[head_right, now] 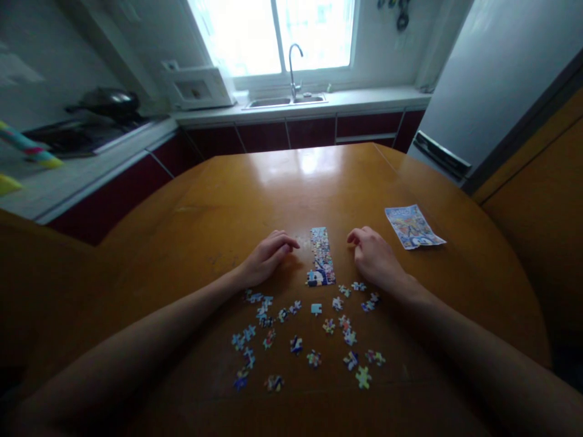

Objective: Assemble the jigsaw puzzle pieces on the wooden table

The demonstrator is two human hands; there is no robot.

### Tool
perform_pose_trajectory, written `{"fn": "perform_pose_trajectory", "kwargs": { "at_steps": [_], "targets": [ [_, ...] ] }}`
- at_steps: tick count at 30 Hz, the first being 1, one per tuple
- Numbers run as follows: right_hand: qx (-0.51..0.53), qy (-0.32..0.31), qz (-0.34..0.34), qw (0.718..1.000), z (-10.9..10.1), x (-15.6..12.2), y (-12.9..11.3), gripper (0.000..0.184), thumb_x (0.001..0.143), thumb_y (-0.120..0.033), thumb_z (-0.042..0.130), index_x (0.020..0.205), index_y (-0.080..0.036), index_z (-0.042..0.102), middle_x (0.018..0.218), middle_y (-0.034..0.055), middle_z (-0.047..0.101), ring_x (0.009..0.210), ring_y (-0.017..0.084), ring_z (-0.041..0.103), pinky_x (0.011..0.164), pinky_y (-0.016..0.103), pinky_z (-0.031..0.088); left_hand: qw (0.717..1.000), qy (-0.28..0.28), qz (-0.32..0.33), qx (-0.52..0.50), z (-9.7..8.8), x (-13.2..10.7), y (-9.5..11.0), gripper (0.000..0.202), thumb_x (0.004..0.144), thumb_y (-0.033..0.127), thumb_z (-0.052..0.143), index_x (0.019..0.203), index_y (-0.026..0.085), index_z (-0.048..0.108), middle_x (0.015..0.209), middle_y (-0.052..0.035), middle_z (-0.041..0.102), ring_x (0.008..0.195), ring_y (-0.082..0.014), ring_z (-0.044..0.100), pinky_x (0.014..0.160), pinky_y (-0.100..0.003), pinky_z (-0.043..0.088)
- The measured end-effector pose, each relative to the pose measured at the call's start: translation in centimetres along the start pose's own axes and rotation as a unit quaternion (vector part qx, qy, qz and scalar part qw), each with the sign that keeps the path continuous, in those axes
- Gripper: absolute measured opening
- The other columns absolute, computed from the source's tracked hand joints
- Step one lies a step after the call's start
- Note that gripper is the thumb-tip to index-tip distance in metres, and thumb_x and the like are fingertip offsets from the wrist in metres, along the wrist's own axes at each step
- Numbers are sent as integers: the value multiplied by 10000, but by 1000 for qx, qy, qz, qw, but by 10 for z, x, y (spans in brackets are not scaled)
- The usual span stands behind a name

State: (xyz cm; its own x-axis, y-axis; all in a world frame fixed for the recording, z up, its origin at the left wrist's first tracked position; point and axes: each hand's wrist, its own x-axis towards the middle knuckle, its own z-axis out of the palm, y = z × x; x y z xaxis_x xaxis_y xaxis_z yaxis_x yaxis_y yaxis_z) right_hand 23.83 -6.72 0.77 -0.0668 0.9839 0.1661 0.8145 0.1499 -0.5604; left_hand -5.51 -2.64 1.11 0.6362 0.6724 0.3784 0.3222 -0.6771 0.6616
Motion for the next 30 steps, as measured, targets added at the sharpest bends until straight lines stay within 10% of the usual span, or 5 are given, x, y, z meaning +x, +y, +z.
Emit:
{"fn": "perform_pose_trajectory", "kwargs": {
  "at_steps": [30],
  "targets": [
    [-169, -11, 21, 985, 6, 0, 0, 149, 948, -210, 417, 940, -202, 566, 969, 100, 631, 911, 246, 584, 736, 344, 397, 998, -32, 37, 31, 2, 0, 0, 274, 1035, 301, 393, 1031, 186, 641, 924, -66, 655, 933, -209, 559, 877, -377, 452]
  ]
}}
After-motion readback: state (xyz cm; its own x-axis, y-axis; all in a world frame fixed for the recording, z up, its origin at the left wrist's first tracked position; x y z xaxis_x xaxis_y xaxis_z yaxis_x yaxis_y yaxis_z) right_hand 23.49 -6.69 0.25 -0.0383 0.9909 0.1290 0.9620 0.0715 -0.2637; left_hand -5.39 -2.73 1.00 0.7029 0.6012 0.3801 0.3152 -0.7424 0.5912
